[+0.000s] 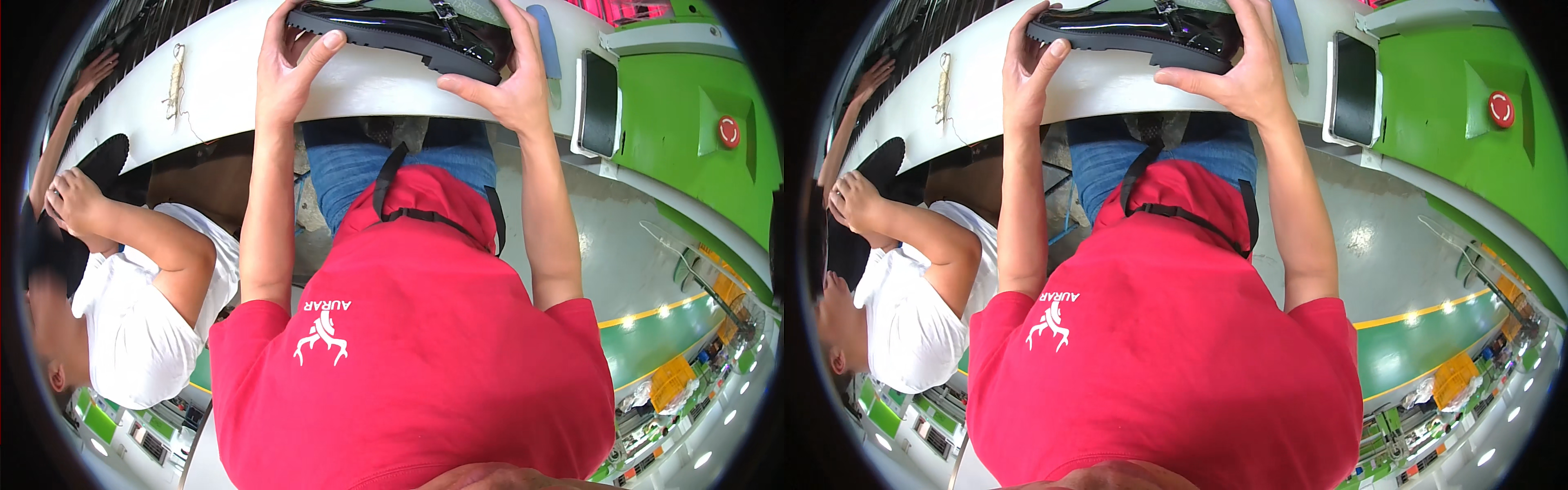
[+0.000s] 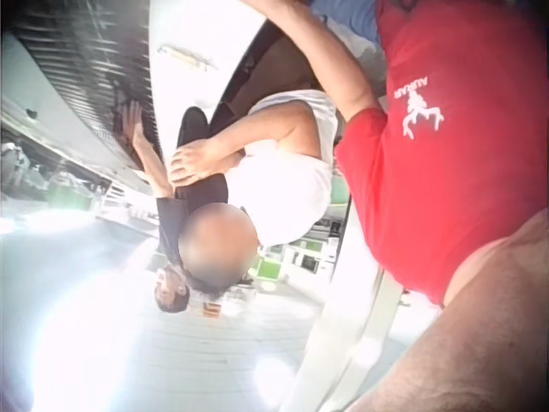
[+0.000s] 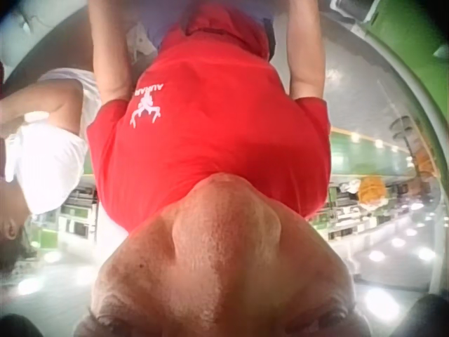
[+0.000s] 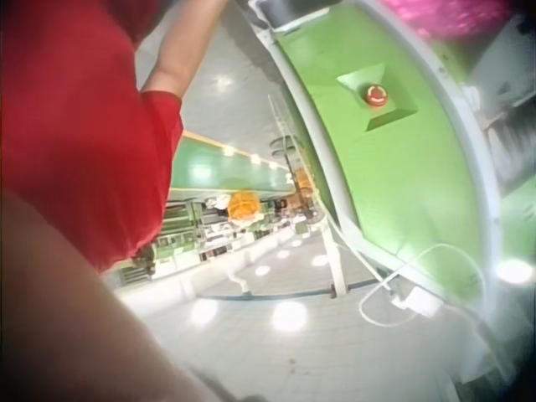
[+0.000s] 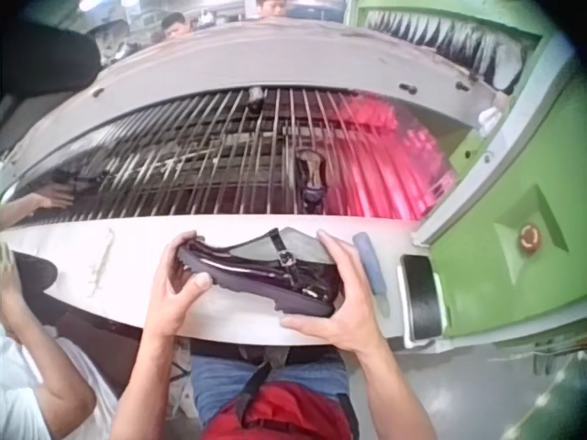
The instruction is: The person wipes the sole and upper of a black shoe with a dark cloth, then places it on a conveyor belt. They repeat this process with a second shoe, handling each shoe one at a time and rotating it to clean different surfaces before moving it along the line.
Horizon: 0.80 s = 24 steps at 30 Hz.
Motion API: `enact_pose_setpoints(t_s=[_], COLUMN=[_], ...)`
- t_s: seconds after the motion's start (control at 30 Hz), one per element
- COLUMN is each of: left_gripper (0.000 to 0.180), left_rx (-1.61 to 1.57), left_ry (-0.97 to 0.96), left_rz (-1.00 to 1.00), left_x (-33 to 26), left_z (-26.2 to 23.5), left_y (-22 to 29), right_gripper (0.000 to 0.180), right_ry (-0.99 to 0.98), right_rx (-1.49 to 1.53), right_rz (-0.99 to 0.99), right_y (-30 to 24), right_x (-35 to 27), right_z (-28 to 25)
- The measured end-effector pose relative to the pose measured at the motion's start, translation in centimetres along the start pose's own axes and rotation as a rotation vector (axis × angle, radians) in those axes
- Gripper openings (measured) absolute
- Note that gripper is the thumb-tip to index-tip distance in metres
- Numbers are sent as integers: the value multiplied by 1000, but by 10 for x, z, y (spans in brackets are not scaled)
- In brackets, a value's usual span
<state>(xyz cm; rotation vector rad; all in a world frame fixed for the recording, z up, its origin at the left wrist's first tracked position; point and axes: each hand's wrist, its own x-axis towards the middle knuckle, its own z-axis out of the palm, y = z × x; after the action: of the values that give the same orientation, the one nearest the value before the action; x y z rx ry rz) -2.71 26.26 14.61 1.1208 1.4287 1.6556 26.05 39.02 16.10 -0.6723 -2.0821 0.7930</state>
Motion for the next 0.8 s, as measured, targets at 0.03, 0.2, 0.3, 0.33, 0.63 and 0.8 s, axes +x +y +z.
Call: enact_pose_setpoints(t_s=[0.03, 0.2, 0.3, 0.33, 0.63, 0.8], left_gripper=[88, 77, 77, 77, 88, 117], left_rx=[-4, 263, 316, 305, 270, 792], left_ry=[0, -9, -20, -13, -105, -363], left_rz=[0, 118, 160, 161, 114, 465], left_x=[-1, -4, -4, -5, 3, 19], left_z=[1, -6, -6, -5, -15, 20], left_y=[1, 6, 5, 6, 6, 74], right_gripper=[123, 121, 120, 119, 115, 109], right_ry=[-4, 36, 48, 52, 67, 87], right_rx=[-2, 4, -5, -1, -1, 8], right_rz=[20, -77, -105, -107, -70, -141], right_y=[-7, 2, 0, 0, -1, 0], right_x=[2, -1, -2, -2, -3, -5], right_z=[-2, 0, 1, 2, 1, 4])
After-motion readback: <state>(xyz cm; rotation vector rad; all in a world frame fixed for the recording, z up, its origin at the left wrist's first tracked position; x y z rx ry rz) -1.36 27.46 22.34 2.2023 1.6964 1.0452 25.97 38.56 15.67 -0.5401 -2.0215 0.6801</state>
